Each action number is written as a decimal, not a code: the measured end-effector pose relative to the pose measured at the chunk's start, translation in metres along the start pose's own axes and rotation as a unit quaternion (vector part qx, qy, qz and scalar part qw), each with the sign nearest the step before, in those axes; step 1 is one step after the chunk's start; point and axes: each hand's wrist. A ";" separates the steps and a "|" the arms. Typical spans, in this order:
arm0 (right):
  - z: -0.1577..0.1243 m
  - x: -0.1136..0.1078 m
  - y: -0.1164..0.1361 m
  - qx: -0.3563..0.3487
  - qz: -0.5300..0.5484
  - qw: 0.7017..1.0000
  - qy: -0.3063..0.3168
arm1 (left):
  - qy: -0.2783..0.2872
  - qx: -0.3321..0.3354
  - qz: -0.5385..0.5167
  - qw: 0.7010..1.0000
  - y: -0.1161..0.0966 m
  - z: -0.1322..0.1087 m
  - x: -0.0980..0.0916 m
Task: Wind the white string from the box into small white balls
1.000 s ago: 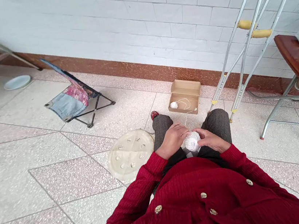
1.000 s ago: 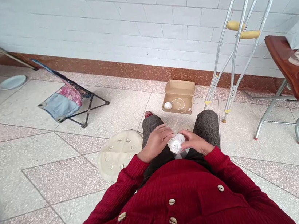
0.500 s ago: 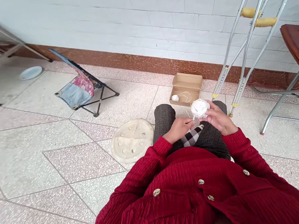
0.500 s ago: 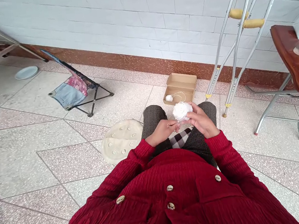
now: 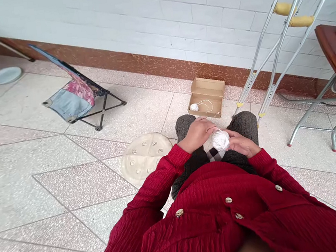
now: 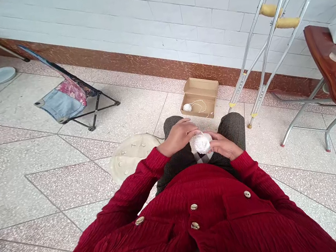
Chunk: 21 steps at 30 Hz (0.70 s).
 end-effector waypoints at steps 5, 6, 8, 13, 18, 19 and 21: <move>-0.021 0.009 0.009 0.002 0.106 0.994 0.005 | -0.049 -0.052 -0.092 0.993 0.010 0.004 0.021; -0.025 0.010 0.016 -0.008 0.111 0.994 0.002 | -0.056 -0.073 -0.117 0.989 0.011 0.003 0.024; -0.032 0.011 0.033 -0.040 0.103 0.994 -0.006 | -0.067 -0.116 -0.167 0.977 0.013 0.001 0.028; -0.015 0.003 0.083 -0.161 -0.049 0.976 -0.140 | -0.034 -0.157 -0.212 0.964 0.007 0.000 0.031; 0.041 -0.027 0.083 -0.203 -0.270 0.881 -0.331 | 0.034 -0.108 -0.119 0.986 0.003 0.010 0.031; 0.049 -0.032 0.075 -0.183 -0.289 0.886 -0.314 | 0.037 -0.095 -0.086 0.991 0.005 0.012 0.030; 0.059 -0.038 0.056 -0.125 -0.278 0.919 -0.250 | 0.039 -0.071 -0.029 0.996 0.009 0.015 0.025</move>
Point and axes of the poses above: each hand's wrist, its own z-axis towards the middle knuckle, its own x-axis out of the palm, y = z × x, and after that the axes turned 13 degrees about x, right-handed
